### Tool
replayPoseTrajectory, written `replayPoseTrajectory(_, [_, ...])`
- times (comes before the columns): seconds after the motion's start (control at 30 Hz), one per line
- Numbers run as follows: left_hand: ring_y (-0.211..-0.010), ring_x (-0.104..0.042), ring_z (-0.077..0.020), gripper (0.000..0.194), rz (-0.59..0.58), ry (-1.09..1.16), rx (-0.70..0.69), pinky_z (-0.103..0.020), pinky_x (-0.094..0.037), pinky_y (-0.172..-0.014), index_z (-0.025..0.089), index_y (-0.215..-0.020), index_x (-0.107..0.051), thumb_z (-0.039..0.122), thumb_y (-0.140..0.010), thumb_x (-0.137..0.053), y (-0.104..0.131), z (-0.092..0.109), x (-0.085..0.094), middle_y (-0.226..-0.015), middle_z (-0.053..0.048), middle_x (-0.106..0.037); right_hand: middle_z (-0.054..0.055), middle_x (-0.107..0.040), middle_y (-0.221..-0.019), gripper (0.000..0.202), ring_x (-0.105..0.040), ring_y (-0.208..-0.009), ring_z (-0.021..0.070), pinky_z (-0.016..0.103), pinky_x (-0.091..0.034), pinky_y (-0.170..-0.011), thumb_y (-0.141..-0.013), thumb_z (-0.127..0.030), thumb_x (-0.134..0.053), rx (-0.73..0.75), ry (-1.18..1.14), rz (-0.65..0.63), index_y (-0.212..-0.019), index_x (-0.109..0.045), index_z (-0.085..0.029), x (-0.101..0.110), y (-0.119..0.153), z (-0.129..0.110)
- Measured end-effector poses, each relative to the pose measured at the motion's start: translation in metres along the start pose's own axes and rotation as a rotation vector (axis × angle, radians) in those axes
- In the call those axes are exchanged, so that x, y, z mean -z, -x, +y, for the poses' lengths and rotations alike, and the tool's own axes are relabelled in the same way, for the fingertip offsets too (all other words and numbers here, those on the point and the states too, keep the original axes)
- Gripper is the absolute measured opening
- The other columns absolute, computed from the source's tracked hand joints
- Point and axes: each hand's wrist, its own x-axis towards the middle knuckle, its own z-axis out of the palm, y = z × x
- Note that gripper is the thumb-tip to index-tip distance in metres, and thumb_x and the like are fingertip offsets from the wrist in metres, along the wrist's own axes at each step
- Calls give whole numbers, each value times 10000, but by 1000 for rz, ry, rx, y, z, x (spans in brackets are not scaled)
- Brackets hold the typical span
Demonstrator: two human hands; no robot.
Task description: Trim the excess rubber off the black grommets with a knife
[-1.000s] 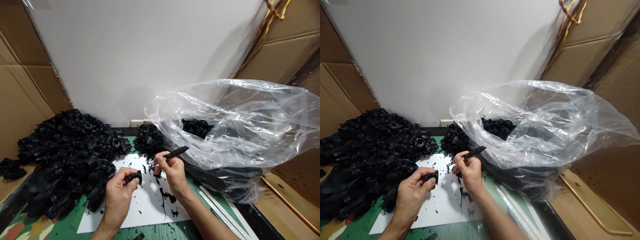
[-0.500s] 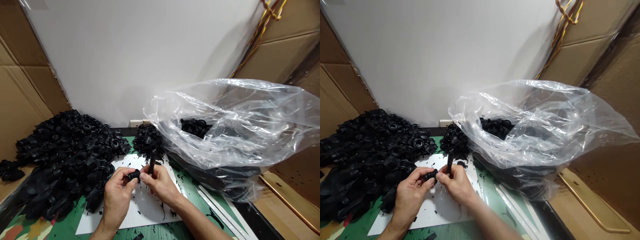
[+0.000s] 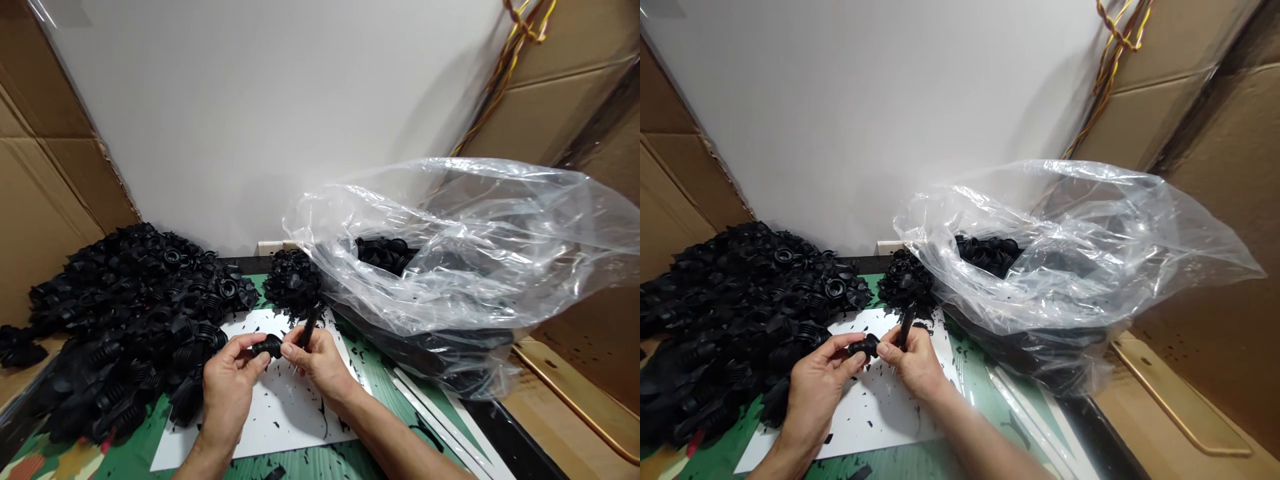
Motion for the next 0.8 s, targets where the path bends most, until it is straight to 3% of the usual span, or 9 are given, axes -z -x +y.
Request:
replayPoseTrajectory(0.13, [-535,-573,-135,348,-25,13,-1,-237,-450,-519,148,-809,-748,241,-475,-777,-1,-2,-1,-632,-23,-691,-45,-432,-493,280,-359,-466,86,207,-280,-414,-592,-386,-756,-15,-1,21,-565,-593,-161,-2,-2,2])
replayPoseTrajectory(0.3, [-498,-575,-129,424,-53,68,59,-222,-440,-486,128,-864,-729,235,-462,-804,-2,-5,-2,-531,3,-664,-62,-417,-459,346,-331,-404,66,207,-274,-387,-582,-443,-760,-51,6,23,-573,-568,-156,-2,-5,6])
replayPoseTrajectory(0.4, [-447,-561,-120,490,-50,125,124,-219,-437,-457,96,-899,-698,304,-473,-825,-2,-3,-2,-482,2,-652,-52,-448,-496,356,-347,-409,70,211,-294,-386,-606,-474,-739,-56,30,-27,-627,-599,-147,-1,-5,4])
replayPoseTrajectory(0.5, [-437,-573,-121,483,-43,195,174,-221,-452,-445,80,-806,-670,404,-486,-830,-2,-2,-1,-489,-17,-650,-27,-522,-579,300,-402,-477,85,219,-328,-445,-626,-406,-741,-24,88,-74,-740,-655,-142,0,-1,-1])
replayPoseTrajectory(0.6, [-416,-573,-119,482,-113,211,205,-212,-431,-399,92,-743,-640,509,-546,-780,-1,-2,-1,-534,-28,-649,-24,-525,-576,200,-422,-525,99,234,-340,-512,-653,-334,-715,41,168,-73,-681,-635,-153,-2,3,-5])
replayPoseTrajectory(0.73, [-350,-510,-101,560,-115,109,142,-190,-348,-330,118,-942,-634,602,-660,-648,0,-3,0,-526,11,-602,-37,-465,-516,207,-385,-488,103,244,-306,-483,-691,-352,-657,57,247,-19,-629,-592,-165,-4,3,-5])
replayPoseTrajectory(0.8, [-333,-444,-72,578,-85,30,61,-179,-307,-315,138,-1023,-623,556,-630,-695,-1,-4,0,-558,37,-574,-43,-442,-511,218,-375,-479,102,241,-297,-470,-682,-365,-654,54,262,4,-628,-581,-167,-4,2,-4])
